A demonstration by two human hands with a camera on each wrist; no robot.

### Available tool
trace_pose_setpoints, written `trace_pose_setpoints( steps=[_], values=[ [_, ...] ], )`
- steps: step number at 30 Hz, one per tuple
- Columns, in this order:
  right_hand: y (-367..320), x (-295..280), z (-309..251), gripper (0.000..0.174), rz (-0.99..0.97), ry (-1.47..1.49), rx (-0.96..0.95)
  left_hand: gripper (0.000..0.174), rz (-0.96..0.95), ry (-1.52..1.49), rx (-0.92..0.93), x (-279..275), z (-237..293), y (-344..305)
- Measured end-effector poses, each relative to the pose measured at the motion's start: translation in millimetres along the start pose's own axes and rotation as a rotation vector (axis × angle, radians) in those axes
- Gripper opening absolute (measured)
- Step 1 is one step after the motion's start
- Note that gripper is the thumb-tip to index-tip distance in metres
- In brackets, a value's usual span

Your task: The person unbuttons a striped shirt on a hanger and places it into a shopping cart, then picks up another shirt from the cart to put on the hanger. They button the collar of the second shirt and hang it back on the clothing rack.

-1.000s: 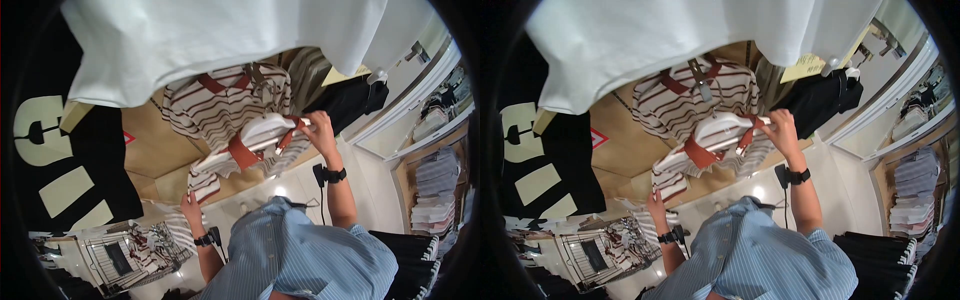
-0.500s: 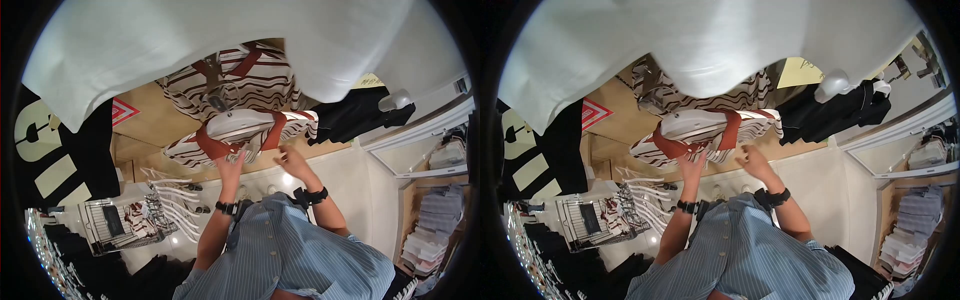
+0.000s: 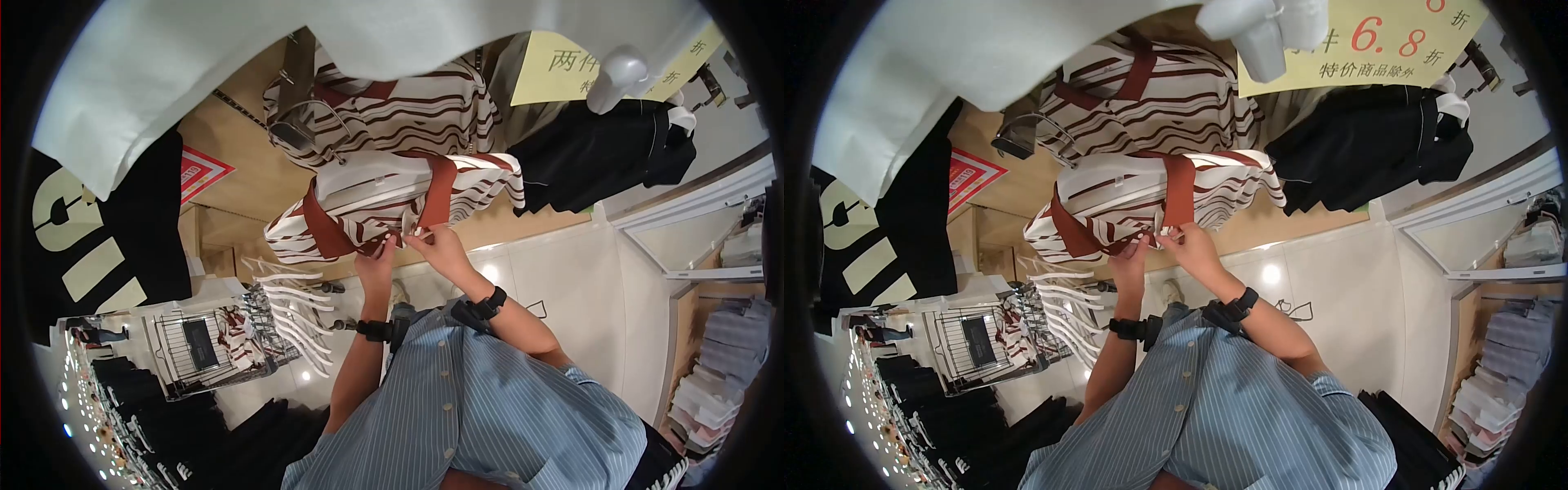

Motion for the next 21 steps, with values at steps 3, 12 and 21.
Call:
trace_pose_setpoints(
  steps=[3,12,21],
  values=[
    [-7.3,-2.0,2.5,0.028,0.075,0.045,-0.041,0.028,-0.028,0.094,-0.053,3.3,9.7,-19.6],
    [-40.7,-3.2,11.2,0.013,-0.054,0.294,0.189,0.015,-0.016,0.103,0.036,1.8,17.5,-52.7],
    [-55.1,-7.5,-16.0,0.017,-0.084,0.438,0.255,0.008,-0.016,0.09,0.181,10.1,31.7,-64.5]
  ],
)
Point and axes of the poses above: each hand's wrist, its own y-axis towards the middle knuckle, its own x-axis out of the palm, z = x × y, the point moved 5 cm from there along y, towards the middle knuckle, and after that the axes turned 2 degrees about z, right-handed, at the moved point
